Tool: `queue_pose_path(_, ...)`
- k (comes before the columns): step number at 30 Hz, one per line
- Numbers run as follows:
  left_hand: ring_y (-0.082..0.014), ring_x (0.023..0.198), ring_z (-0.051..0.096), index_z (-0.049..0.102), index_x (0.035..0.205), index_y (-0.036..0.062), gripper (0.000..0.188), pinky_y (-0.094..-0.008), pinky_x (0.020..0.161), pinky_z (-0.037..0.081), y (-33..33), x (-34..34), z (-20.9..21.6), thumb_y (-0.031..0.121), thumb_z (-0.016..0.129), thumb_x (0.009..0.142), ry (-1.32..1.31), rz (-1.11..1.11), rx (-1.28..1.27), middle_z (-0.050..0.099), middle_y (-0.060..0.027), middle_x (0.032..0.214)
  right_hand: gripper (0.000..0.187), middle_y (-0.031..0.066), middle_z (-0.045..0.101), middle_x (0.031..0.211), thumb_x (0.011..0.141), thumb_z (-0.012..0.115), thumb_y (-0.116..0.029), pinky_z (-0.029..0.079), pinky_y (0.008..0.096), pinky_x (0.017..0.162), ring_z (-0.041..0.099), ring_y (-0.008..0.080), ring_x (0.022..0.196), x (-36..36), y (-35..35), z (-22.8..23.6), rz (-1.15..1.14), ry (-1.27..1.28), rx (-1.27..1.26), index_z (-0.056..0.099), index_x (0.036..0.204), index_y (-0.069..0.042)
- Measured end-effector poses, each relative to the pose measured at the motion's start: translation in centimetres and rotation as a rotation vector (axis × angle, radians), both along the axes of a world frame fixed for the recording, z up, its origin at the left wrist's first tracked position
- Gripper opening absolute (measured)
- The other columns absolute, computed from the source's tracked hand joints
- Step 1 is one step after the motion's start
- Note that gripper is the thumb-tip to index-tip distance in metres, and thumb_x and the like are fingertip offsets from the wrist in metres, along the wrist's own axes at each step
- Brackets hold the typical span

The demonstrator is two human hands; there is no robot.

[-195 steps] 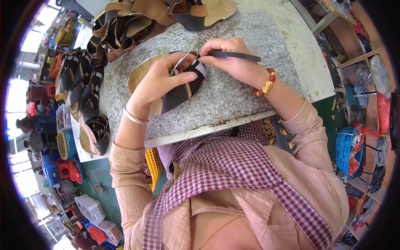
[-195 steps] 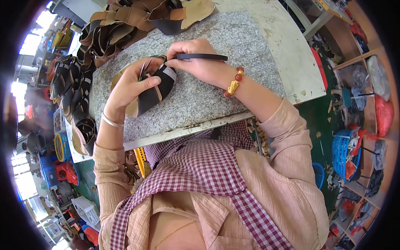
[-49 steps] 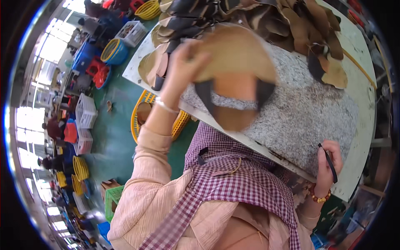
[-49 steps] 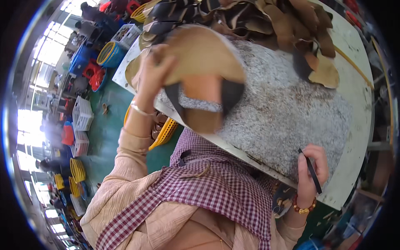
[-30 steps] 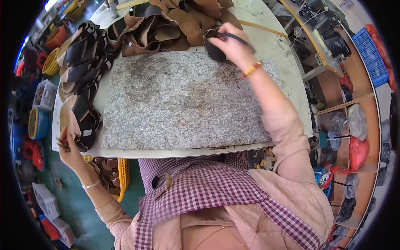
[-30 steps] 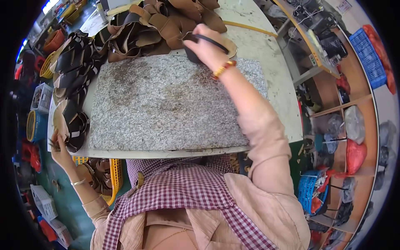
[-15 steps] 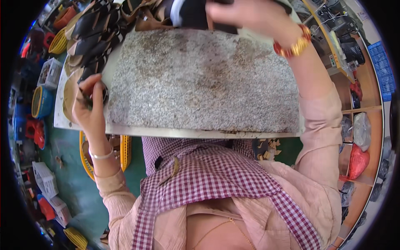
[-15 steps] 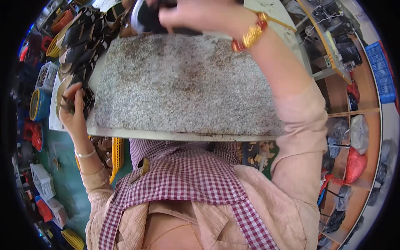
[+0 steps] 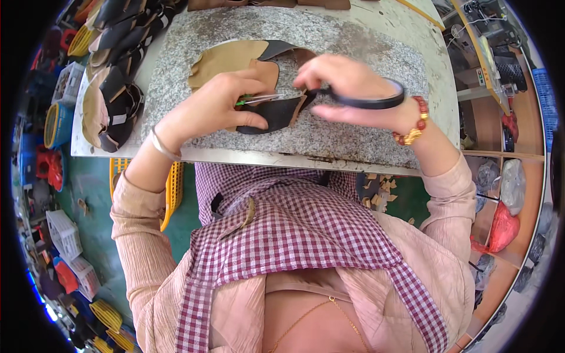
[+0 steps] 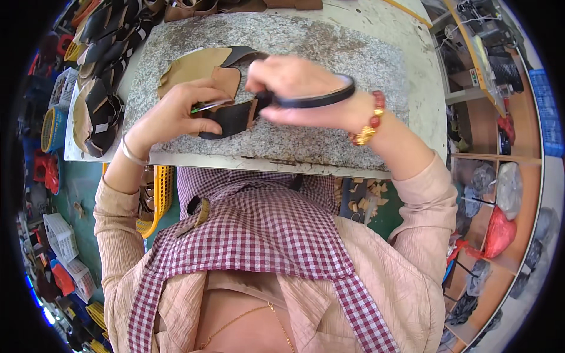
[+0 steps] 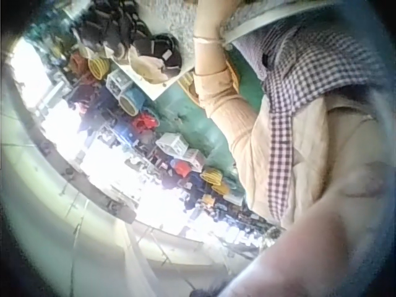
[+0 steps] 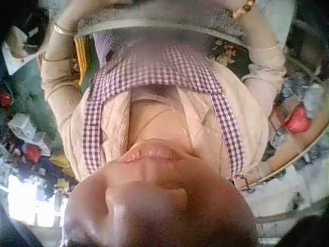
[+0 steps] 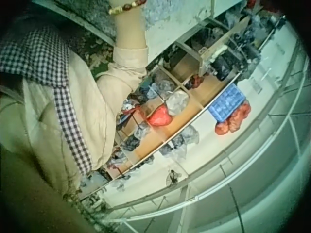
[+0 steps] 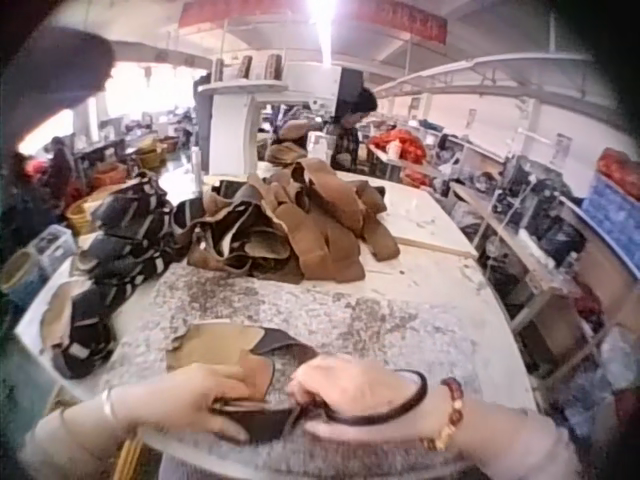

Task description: Trimming and marking leather shoe components on a production line.

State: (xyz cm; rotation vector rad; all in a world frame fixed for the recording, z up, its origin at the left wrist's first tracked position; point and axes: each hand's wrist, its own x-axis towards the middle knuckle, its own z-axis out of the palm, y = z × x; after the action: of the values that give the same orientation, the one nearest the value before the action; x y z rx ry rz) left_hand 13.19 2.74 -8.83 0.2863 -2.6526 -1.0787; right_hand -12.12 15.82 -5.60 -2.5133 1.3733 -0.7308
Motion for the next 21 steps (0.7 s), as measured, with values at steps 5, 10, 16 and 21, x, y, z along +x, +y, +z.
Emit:
queue_pose_path(5, -0.0174, 0.06, 0.051, 0.066, 0.094, 0.0003, 0.031, -0.03, 0.06, 0.045, -2.3, -0.3, -1.2, 0.01, 0.083, 0.07, -0.173, -0.216, 0.175, 0.062, -0.0032, 0.077, 0.023, 0.0038, 0.065, 0.088, 0.079, 0.072, -0.008, 0.048, 0.0276, 0.071, 0.06, 0.0161, 0.077, 0.2, 1.6, 1.3, -0.144, 0.035, 0.289, 0.054, 0.094, -0.008)
queue_pose_path(10, -0.0162, 0.07, 0.056, 0.068, 0.093, 0.0009, 0.029, -0.0261, 0.067, 0.046, -1.8, -1.3, -0.1, 0.004, 0.083, 0.069, -0.387, -0.107, 0.311, 0.066, -0.0036, 0.09, 0.016, 0.0046, 0.066, 0.087, 0.082, 0.072, -0.009, 0.047, 0.0255, 0.068, 0.06, 0.0142, 0.077, -1.9, 2.6, -0.4, -0.311, -0.054, 0.272, 0.059, 0.092, -0.007)
queue_pose_path(16, -0.0127, 0.066, 0.057, 0.067, 0.107, 0.0029, 0.033, -0.0258, 0.065, 0.047, 0.1, -3.8, -2.1, 0.004, 0.078, 0.075, -0.165, 0.139, 0.039, 0.068, -0.0037, 0.093, 0.003, 0.0019, 0.069, 0.088, 0.081, 0.07, -0.007, 0.047, 0.0255, 0.069, 0.06, 0.015, 0.075, -0.3, 1.7, -0.5, -0.255, -0.538, 0.057, 0.069, 0.082, -0.004)
queue_pose_path(21, -0.0117, 0.064, 0.059, 0.065, 0.116, 0.0044, 0.032, -0.0258, 0.062, 0.049, -1.0, -3.8, -3.8, 0.005, 0.071, 0.085, 0.166, 0.143, 0.183, 0.07, -0.0056, 0.098, 0.006, 0.0027, 0.067, 0.089, 0.084, 0.07, -0.006, 0.047, 0.0278, 0.071, 0.058, 0.0149, 0.077, 3.2, -0.4, -2.1, -0.1, -0.46, 0.289, 0.071, 0.089, -0.003)
